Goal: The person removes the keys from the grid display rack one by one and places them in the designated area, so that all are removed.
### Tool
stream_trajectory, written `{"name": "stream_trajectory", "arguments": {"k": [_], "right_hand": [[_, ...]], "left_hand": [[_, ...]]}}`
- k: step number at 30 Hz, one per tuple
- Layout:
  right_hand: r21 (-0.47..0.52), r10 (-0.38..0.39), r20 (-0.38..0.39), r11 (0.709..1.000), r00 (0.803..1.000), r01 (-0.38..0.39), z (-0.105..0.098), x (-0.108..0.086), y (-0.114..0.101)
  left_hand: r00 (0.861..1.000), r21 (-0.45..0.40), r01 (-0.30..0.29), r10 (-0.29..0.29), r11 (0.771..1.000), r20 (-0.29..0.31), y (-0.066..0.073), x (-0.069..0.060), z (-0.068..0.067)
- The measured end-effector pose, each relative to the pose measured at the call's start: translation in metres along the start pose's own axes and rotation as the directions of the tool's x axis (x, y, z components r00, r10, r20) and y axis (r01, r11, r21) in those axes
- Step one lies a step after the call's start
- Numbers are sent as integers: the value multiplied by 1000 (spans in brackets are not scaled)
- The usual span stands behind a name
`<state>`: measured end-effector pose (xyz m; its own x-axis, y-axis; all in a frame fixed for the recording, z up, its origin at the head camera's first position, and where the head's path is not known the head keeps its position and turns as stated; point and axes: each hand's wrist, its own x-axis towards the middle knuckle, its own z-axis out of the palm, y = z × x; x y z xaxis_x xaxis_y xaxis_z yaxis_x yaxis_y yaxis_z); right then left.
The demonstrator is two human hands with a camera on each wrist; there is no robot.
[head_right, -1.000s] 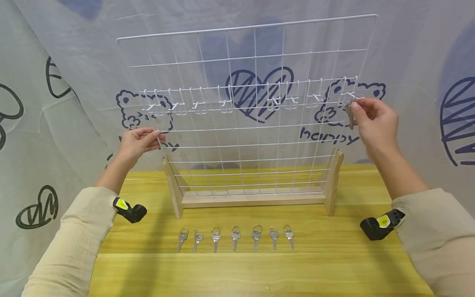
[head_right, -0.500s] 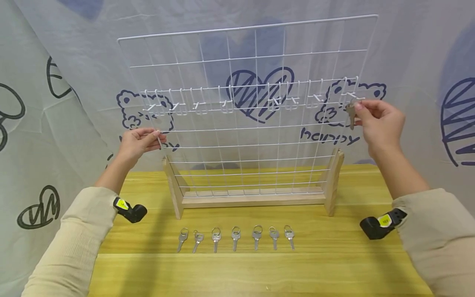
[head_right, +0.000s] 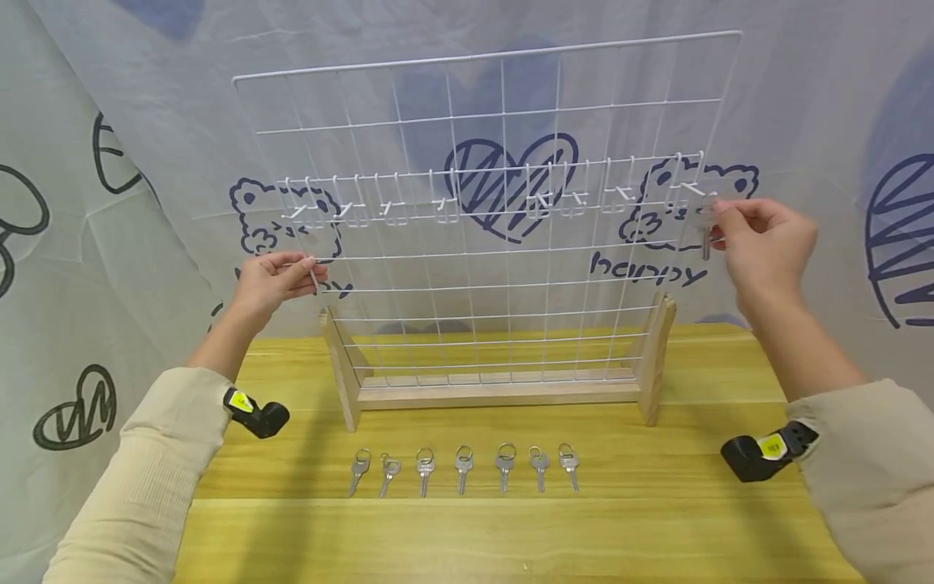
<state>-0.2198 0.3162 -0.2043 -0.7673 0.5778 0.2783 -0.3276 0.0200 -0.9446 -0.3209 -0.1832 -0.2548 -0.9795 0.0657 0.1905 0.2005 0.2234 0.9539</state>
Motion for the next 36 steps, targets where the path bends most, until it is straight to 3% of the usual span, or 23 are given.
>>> {"name": "stream_trajectory", "arguments": {"k": [6,15,18,25,28,31,36], "right_hand": [[-37,-39,-21,999,999,39,-4,-3,-5],[-250,-19,-15,968,1000,14,-12,-5,-3],[-193,0,9,981,1000,2,-15,-7,1],[-286,44,73,958,996,-22,-20,-21,23],[-146,86,121,987,989,-68,-23,-26,37],[-25,131,183,991,974,-128,-26,-32,52],[-32,160,244,987,957,-157,-31,-44,78]], "left_hand": [[1000,1,9,-9,1000,-5,0,0,0],[1000,-17,20,-20,1000,0,1,0,0],[1000,-9,21,-21,1000,0,2,-1,0],[1000,1,24,-24,1000,-2,2,-1,1],[1000,-2,25,-25,1000,-2,2,-1,1],[1000,-4,25,-25,1000,-2,2,-1,1],[1000,2,19,-19,1000,-2,3,-1,1]]}}
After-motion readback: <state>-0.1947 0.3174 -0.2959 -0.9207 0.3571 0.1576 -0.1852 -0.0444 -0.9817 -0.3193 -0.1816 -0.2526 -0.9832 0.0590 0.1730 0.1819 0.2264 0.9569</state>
